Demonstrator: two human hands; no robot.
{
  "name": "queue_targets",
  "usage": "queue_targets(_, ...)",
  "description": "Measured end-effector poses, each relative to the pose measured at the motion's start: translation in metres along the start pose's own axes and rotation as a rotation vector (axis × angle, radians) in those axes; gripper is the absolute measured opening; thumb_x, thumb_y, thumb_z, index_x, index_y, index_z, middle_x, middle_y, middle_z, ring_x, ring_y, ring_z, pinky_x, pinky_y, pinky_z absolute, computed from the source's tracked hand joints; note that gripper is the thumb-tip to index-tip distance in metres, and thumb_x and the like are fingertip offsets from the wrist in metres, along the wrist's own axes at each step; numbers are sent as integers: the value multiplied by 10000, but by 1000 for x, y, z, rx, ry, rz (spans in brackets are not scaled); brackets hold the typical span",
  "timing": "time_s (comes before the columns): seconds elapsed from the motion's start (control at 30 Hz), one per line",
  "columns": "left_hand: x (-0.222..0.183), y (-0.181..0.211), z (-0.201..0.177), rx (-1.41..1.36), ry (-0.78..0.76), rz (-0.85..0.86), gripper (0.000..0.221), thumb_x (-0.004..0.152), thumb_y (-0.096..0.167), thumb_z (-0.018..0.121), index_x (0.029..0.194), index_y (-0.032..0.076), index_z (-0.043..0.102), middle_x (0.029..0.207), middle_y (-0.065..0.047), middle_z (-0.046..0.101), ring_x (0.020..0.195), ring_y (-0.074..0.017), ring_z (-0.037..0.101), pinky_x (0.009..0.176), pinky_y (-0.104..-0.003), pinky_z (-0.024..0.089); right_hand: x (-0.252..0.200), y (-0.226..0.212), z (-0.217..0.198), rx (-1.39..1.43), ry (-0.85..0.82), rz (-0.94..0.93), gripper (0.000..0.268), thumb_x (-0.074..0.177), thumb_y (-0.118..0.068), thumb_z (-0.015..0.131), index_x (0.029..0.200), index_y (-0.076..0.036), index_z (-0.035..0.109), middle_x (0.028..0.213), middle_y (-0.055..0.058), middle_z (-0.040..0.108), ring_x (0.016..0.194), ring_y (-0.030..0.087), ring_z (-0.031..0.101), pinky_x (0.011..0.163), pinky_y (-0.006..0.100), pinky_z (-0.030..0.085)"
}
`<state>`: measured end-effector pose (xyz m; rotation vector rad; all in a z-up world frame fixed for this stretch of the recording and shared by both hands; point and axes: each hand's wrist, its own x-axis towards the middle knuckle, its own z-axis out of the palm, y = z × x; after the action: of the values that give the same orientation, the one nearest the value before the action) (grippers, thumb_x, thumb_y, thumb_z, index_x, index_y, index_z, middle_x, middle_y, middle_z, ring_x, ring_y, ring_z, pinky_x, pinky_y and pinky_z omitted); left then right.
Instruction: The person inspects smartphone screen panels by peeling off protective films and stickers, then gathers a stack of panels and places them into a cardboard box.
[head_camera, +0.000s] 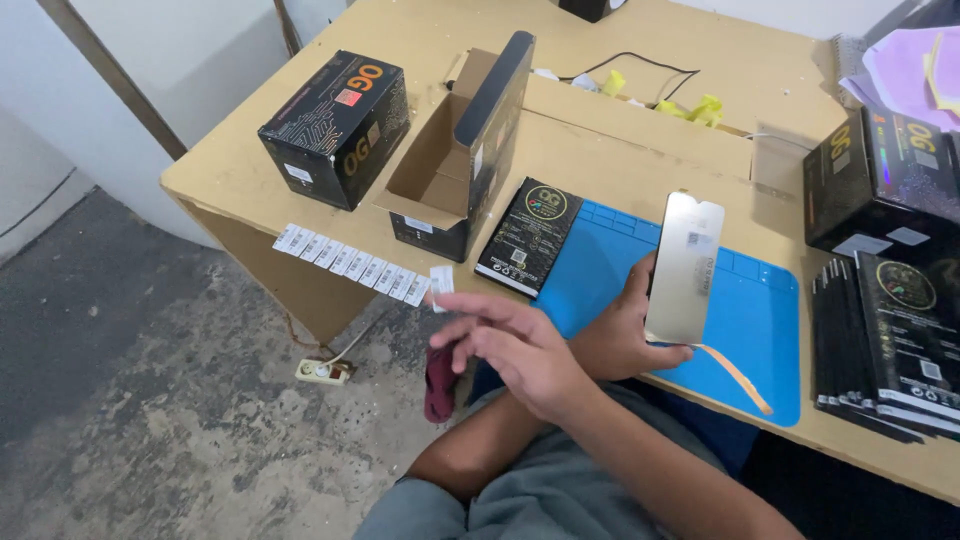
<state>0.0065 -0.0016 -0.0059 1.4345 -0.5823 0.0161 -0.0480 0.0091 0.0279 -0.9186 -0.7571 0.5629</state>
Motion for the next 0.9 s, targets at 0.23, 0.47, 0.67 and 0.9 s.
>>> queue_targets(0.23, -3, 2, -2, -52, -51, 48, 1160, 784, 241, 794, 1598, 18, -3, 1430, -327, 355, 1294, -524, 494, 1026, -668, 518, -128, -149, -5, -831, -42, -464, 267, 891, -282, 698, 770, -49, 745, 972, 278, 807, 861, 450, 820, 698, 484, 639)
queue_targets(0.47, -2, 12, 5, 100, -83, -39, 1107, 825, 264, 745, 1612, 101, -17, 1613, -147, 297, 1358, -279, 483, 998, -413, 495, -124, -160, -82, -1089, 705, -473, 187, 967, -60, 573, 977, -73, 387, 851, 179, 562, 754, 249, 613, 746, 349, 524)
queue_targets(0.67, 5, 40, 7, 44, -124, -59, 1073, 841, 190, 725, 1587, 16, -27, 1467, -382, 321, 1345, -617, 409, 1051, -776, 450, -87, -119, -145, -1221, 669, -281, 271, 876, -7, 752, 842, -8, 483, 710, 188, 624, 540, 242, 590, 503, 363, 451)
queue_targets(0.9, 6, 40, 11, 86, -113, -71, 1032, 850, 165, 708, 1571, -17, -8, 1473, -399, 306, 1345, -657, 371, 988, -808, 442, -78, -109, -152, -1425, 707, -107, 293, 917, -209, 716, 819, -86, 469, 565, 152, 568, 509, 317, 624, 475, 407, 471)
